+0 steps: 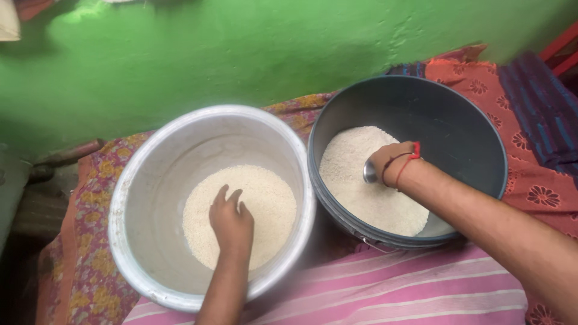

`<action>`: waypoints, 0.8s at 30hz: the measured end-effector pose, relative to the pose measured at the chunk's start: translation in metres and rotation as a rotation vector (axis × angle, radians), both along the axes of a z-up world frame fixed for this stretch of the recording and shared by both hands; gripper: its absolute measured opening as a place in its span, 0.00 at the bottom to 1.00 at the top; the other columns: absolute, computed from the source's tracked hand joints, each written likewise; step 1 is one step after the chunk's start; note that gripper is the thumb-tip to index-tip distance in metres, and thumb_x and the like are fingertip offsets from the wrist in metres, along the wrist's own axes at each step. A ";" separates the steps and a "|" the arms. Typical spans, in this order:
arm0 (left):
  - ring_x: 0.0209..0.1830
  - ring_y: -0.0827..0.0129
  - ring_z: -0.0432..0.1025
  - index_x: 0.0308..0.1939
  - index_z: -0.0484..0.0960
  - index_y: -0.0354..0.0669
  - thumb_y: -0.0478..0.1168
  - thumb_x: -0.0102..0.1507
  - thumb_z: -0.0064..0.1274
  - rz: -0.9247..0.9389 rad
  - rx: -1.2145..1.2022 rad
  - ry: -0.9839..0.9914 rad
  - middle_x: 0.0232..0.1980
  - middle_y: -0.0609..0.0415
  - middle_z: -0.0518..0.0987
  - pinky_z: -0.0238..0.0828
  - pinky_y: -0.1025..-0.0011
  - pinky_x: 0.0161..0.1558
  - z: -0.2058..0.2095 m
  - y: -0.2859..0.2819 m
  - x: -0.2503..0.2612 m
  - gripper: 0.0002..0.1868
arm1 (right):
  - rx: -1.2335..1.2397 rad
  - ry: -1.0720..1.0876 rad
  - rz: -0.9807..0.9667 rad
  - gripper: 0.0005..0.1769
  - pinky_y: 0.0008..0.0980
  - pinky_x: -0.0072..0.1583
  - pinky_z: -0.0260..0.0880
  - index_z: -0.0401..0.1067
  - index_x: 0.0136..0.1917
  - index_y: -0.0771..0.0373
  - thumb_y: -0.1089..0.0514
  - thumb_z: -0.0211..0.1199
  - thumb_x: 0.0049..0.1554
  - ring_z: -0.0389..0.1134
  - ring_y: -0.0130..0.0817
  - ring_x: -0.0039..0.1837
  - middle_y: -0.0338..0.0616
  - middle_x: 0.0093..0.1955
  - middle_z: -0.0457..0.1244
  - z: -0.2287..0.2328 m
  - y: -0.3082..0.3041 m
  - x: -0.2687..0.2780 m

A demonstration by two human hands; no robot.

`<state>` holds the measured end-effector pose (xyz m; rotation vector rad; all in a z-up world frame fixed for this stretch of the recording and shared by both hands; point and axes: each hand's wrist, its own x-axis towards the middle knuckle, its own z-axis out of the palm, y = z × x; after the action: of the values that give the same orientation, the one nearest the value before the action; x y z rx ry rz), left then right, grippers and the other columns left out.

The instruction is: The person scoops rice from a dark bucket into a white bucket using a small metal cup. They repeatedly transfer rice between the two containers, occasionally spreading the rice with their hand.

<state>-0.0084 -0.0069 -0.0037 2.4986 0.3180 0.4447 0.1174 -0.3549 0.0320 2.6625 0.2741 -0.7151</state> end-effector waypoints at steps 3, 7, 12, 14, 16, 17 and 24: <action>0.71 0.54 0.64 0.49 0.86 0.35 0.28 0.61 0.52 -0.047 0.073 0.123 0.66 0.45 0.76 0.46 0.44 0.76 0.000 -0.002 0.002 0.15 | -0.088 0.080 0.013 0.15 0.47 0.56 0.73 0.83 0.53 0.54 0.50 0.63 0.55 0.75 0.43 0.58 0.44 0.53 0.73 -0.039 -0.003 0.027; 0.72 0.55 0.64 0.50 0.86 0.36 0.29 0.62 0.51 -0.004 0.058 0.120 0.67 0.45 0.75 0.45 0.45 0.76 -0.004 0.001 0.000 0.15 | -0.055 0.075 -0.035 0.15 0.49 0.55 0.75 0.81 0.54 0.56 0.52 0.62 0.57 0.75 0.44 0.59 0.45 0.55 0.72 -0.056 0.009 0.028; 0.72 0.56 0.63 0.50 0.86 0.38 0.31 0.62 0.51 -0.036 0.033 0.156 0.66 0.47 0.76 0.46 0.46 0.75 -0.007 0.001 0.001 0.14 | 0.071 0.064 -0.028 0.14 0.41 0.54 0.76 0.82 0.52 0.58 0.52 0.60 0.58 0.76 0.43 0.55 0.47 0.51 0.74 -0.057 0.026 0.011; 0.71 0.57 0.64 0.50 0.86 0.39 0.31 0.63 0.51 -0.034 0.017 0.173 0.65 0.49 0.76 0.46 0.46 0.76 -0.005 0.000 0.001 0.14 | 0.095 0.012 -0.003 0.14 0.41 0.54 0.76 0.82 0.50 0.58 0.50 0.62 0.57 0.75 0.44 0.55 0.47 0.51 0.72 -0.056 0.029 0.005; 0.71 0.57 0.64 0.51 0.86 0.39 0.31 0.63 0.51 -0.032 0.011 0.176 0.65 0.49 0.76 0.45 0.46 0.76 -0.003 -0.001 0.001 0.14 | 0.186 -0.041 0.033 0.16 0.42 0.55 0.75 0.82 0.50 0.58 0.46 0.64 0.56 0.74 0.45 0.55 0.48 0.52 0.72 -0.056 0.029 0.002; 0.71 0.57 0.64 0.51 0.86 0.39 0.31 0.63 0.51 -0.031 0.013 0.169 0.65 0.49 0.76 0.45 0.46 0.76 -0.003 -0.001 0.001 0.14 | 0.232 -0.069 0.052 0.18 0.42 0.56 0.75 0.82 0.49 0.58 0.43 0.65 0.56 0.74 0.45 0.55 0.48 0.52 0.71 -0.056 0.029 0.001; 0.72 0.58 0.64 0.50 0.86 0.40 0.31 0.63 0.51 -0.031 0.020 0.201 0.65 0.51 0.76 0.44 0.47 0.76 -0.007 0.000 0.002 0.14 | 0.641 -0.182 0.186 0.21 0.44 0.57 0.72 0.79 0.45 0.63 0.42 0.70 0.52 0.71 0.50 0.56 0.52 0.59 0.66 -0.073 0.036 0.002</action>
<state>-0.0067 -0.0073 -0.0107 2.5693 0.3537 0.1852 0.1191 -0.3192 -0.0409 3.2059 0.8031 -0.3578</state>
